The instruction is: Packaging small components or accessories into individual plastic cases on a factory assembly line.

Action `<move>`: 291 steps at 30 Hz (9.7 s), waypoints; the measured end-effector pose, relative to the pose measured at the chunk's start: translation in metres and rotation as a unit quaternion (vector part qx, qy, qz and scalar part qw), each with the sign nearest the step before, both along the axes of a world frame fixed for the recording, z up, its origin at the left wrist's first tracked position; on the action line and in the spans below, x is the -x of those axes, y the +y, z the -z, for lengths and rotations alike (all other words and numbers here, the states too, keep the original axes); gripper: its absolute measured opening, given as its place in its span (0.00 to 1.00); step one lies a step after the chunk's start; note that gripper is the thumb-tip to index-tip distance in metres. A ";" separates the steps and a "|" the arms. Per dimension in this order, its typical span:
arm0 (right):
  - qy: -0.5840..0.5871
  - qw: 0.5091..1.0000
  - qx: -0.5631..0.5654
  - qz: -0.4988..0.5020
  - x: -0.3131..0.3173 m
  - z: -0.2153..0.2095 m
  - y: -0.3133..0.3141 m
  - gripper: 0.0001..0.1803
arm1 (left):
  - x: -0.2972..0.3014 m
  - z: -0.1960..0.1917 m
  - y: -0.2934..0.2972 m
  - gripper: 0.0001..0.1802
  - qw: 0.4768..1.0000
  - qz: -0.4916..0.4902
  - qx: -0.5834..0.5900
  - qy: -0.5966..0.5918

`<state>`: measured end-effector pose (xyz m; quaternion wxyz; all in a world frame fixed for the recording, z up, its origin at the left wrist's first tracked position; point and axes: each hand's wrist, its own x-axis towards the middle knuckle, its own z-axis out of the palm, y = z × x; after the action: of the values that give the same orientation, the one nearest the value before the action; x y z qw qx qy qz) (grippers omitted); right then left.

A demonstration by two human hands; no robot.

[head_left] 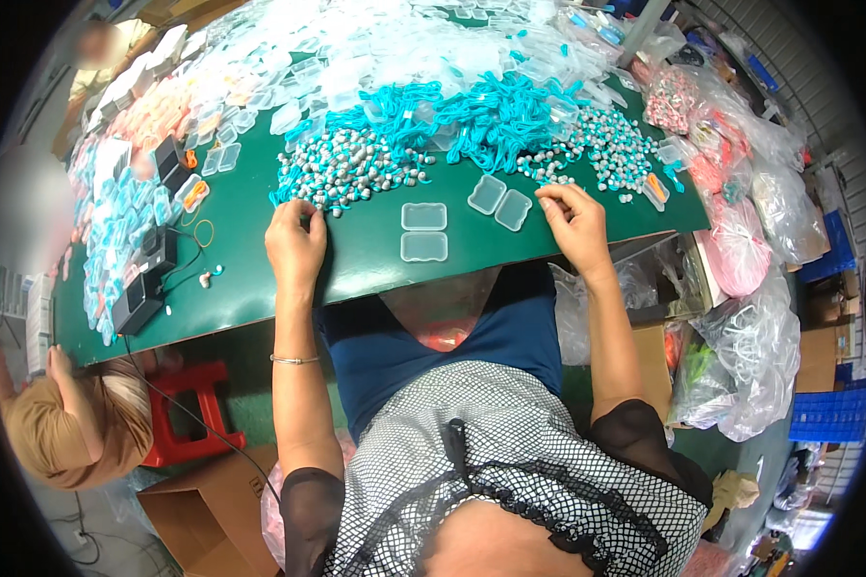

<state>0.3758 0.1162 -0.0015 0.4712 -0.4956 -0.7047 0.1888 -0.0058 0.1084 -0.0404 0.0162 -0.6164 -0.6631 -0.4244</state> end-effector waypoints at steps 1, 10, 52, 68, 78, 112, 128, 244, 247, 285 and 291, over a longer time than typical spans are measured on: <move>-0.001 1.000 0.000 0.004 -0.005 0.003 0.005 0.05 | -0.003 -0.005 -0.001 0.03 0.999 0.013 -0.013 -0.029; -0.269 0.955 -0.083 0.097 0.005 0.013 0.053 0.06 | -0.003 -0.007 -0.016 0.05 0.992 -0.002 0.054 -0.110; -0.265 0.957 -0.088 -0.082 0.044 0.001 0.028 0.08 | -0.034 -0.022 -0.048 0.08 0.970 0.150 0.067 -0.182; -0.177 0.976 0.002 -0.128 0.110 0.008 -0.024 0.06 | -0.092 -0.021 -0.046 0.06 0.975 0.197 0.062 -0.077; -0.123 0.973 0.026 -0.193 0.107 -0.006 -0.005 0.06 | -0.083 -0.036 -0.053 0.25 0.971 0.220 0.095 0.005; -0.165 0.941 -0.110 -0.275 0.117 0.002 -0.002 0.08 | -0.070 -0.019 -0.054 0.28 0.974 0.204 0.080 -0.057; -0.262 0.939 -0.109 -0.195 0.115 0.007 0.031 0.12 | -0.070 -0.014 -0.054 0.30 0.976 0.212 0.036 -0.026; -0.287 0.929 -0.129 -0.193 0.102 -0.005 0.000 0.06 | -0.115 -0.013 -0.055 0.09 0.996 0.091 0.014 -0.014; -0.280 0.932 -0.135 -0.188 0.101 -0.006 0.002 0.06 | -0.115 -0.016 -0.056 0.14 0.995 0.100 0.015 -0.015; -0.218 0.924 -0.109 -0.296 0.101 -0.020 0.015 0.12 | -0.102 -0.016 -0.056 0.25 0.985 0.160 0.056 -0.031; -0.194 0.922 -0.137 -0.305 0.100 -0.014 0.010 0.13 | -0.101 -0.013 -0.059 0.25 0.983 0.161 0.069 -0.047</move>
<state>0.2757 0.1266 0.0126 0.3076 -0.2142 -0.9186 0.1251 0.0949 0.0493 -0.0275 -0.1262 -0.6940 -0.5826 -0.4037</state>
